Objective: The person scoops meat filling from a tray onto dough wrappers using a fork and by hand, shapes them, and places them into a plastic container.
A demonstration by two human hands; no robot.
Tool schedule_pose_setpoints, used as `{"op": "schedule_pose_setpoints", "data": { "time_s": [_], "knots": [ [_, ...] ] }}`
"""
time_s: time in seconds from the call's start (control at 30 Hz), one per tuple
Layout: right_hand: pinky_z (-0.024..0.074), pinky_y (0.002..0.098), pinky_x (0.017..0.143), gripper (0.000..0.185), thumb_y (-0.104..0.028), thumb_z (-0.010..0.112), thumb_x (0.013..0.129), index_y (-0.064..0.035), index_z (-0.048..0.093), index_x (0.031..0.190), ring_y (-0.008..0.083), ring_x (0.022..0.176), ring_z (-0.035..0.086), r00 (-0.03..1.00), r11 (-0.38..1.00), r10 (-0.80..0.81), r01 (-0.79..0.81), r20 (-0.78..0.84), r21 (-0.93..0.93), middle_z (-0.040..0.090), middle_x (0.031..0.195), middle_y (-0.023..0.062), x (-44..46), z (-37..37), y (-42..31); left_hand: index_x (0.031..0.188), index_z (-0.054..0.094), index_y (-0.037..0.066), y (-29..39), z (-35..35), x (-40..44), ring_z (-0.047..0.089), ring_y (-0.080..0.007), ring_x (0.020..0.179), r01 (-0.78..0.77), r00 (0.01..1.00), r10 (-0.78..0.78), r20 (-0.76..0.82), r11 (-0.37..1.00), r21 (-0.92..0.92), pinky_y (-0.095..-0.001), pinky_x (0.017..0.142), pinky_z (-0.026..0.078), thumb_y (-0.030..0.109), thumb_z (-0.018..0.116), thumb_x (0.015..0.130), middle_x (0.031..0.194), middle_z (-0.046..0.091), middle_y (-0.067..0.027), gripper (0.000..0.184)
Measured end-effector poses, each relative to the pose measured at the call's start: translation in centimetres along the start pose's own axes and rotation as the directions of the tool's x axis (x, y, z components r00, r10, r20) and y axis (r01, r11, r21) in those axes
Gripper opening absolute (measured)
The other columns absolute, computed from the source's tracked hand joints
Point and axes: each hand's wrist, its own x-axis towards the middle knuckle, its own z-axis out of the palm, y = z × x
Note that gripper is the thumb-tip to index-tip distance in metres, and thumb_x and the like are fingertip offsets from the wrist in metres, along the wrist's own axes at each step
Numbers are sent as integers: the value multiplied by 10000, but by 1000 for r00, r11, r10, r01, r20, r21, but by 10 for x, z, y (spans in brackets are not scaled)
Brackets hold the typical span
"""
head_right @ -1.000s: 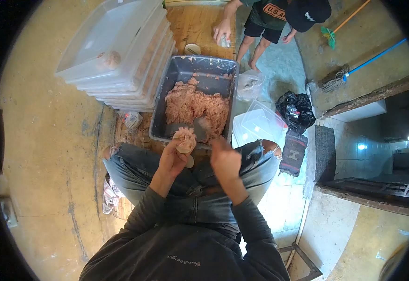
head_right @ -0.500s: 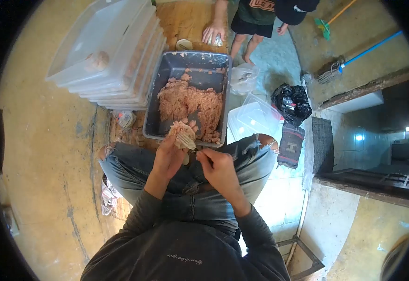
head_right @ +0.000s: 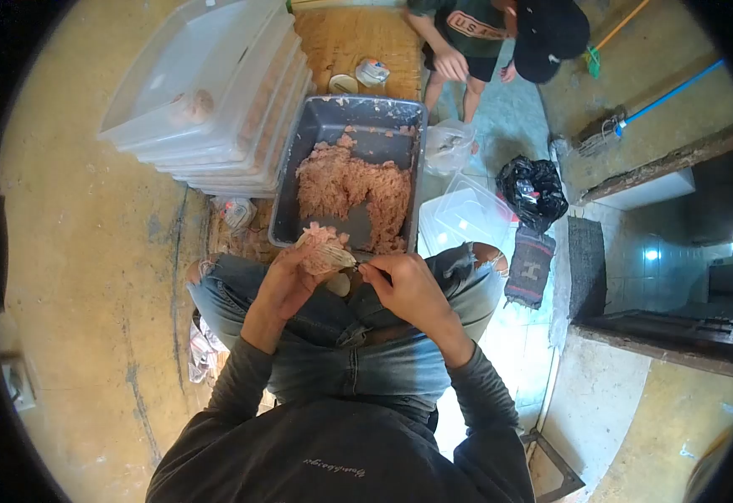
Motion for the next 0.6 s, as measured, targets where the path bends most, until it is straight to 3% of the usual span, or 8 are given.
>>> {"op": "schedule_pose_setpoints", "data": {
  "time_s": [0.2, 0.3, 0.33, 0.43, 0.47, 0.5, 0.53, 0.6],
  "knots": [
    [512, 340, 614, 147, -69, 685, 959, 62, 723, 905, 240, 631, 693, 1000, 998, -14, 15, -18, 53, 717, 772, 186, -1, 3, -11, 1462, 479, -61, 28, 16, -19, 601, -274, 1318, 63, 995, -67, 70, 997, 53, -413, 1125, 495, 205, 504, 1087, 1407, 617, -210, 461],
    [552, 384, 650, 124, -64, 695, 946, 52, 724, 912, 365, 724, 731, 999, 996, -27, 28, -19, 79, 734, 827, 209, 3, -12, -34, 1512, 441, -22, 45, 48, -33, 552, -304, 1371, -52, 992, 40, 117, 994, 97, -445, 1126, 474, 348, 689, 996, 1477, 550, -224, 682],
    [552, 384, 650, 124, -64, 695, 946, 52, 724, 912, 365, 724, 731, 1000, 996, -21, 23, -21, 87, 734, 827, 209, -1, -19, -47, 1534, 423, 5, 52, 56, -39, 543, -304, 1380, -179, 941, 153, 302, 982, 60, -442, 1128, 465, 371, 776, 916, 1477, 550, -221, 800],
    [547, 365, 634, 109, -48, 701, 942, 54, 717, 906, 317, 709, 742, 1000, 986, 30, -28, -9, 164, 733, 814, 194, -17, -30, -71, 1480, 525, 57, 65, 61, -47, 587, -269, 1321, -397, 841, 346, 415, 917, 39, -407, 1075, 486, 329, 958, 700, 1447, 578, -191, 933],
    [526, 323, 612, 100, -16, 680, 950, 64, 713, 899, 232, 665, 699, 999, 978, -31, 39, -41, 206, 740, 799, 160, -22, -23, -70, 1427, 563, 56, 69, 37, -38, 634, -251, 1243, -487, 867, 299, 398, 675, 554, -375, 1033, 498, 265, 937, 719, 1354, 640, -164, 827],
    [506, 282, 590, 101, 17, 658, 958, 75, 709, 893, 147, 622, 657, 993, 963, -93, 108, -74, 246, 746, 784, 127, -23, -15, -68, 1374, 601, 56, 66, 18, -30, 681, -233, 1164, -416, 893, 276, 355, 207, 886, -343, 991, 511, 202, 917, 739, 1261, 701, -136, 724],
    [505, 285, 598, 113, -8, 654, 970, 71, 708, 910, 138, 624, 650, 994, 977, -93, 101, -50, 190, 746, 792, 128, -21, -7, -59, 1212, 665, 38, 55, 8, -27, 695, -171, 1039, -445, 883, 271, 382, 231, 865, -314, 901, 525, 174, 907, 735, 1145, 726, -81, 551],
    [503, 288, 601, 125, -24, 654, 976, 68, 709, 910, 142, 623, 654, 1000, 983, -15, 18, -21, 185, 738, 779, 132, -19, 12, -27, 1177, 673, 32, 40, -4, -13, 685, -148, 1029, -387, 914, 261, 312, 326, 862, -299, 893, 522, 165, 905, 743, 1113, 728, -69, 510]
  ]
}}
